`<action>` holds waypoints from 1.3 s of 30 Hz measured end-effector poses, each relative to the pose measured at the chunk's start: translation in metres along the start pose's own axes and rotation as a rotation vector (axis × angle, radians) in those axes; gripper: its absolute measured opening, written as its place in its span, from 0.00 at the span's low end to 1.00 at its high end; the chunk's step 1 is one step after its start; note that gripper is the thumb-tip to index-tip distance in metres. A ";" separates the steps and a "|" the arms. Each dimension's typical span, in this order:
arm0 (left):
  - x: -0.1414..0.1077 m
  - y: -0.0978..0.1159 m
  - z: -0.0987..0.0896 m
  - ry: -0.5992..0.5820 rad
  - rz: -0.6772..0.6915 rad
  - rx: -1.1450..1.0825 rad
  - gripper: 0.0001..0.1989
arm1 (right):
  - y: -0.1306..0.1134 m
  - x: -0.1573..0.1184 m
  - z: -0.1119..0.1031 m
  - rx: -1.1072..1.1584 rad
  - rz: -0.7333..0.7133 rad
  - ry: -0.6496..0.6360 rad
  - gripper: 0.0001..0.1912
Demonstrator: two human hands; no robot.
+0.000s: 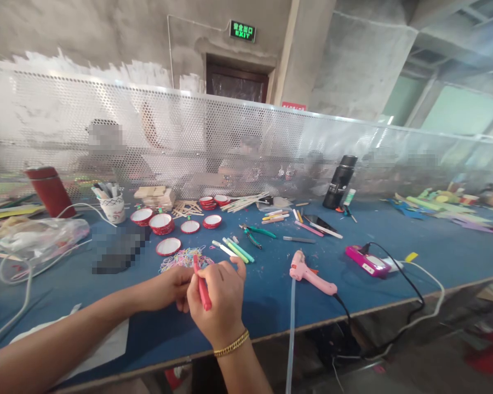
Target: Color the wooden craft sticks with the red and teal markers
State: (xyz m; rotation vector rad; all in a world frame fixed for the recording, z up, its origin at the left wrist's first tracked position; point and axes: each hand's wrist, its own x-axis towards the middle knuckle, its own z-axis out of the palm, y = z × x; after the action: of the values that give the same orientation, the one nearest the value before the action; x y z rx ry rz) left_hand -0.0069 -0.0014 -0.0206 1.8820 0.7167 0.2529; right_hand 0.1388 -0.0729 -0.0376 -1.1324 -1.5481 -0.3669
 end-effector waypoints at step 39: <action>-0.001 0.002 0.001 0.003 -0.003 -0.001 0.18 | 0.001 0.001 0.001 0.016 -0.015 0.020 0.03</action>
State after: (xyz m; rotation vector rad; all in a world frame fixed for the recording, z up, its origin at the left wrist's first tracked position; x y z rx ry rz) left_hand -0.0061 -0.0033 -0.0189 1.8801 0.7208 0.2542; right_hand 0.1393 -0.0714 -0.0374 -1.1021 -1.5400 -0.3746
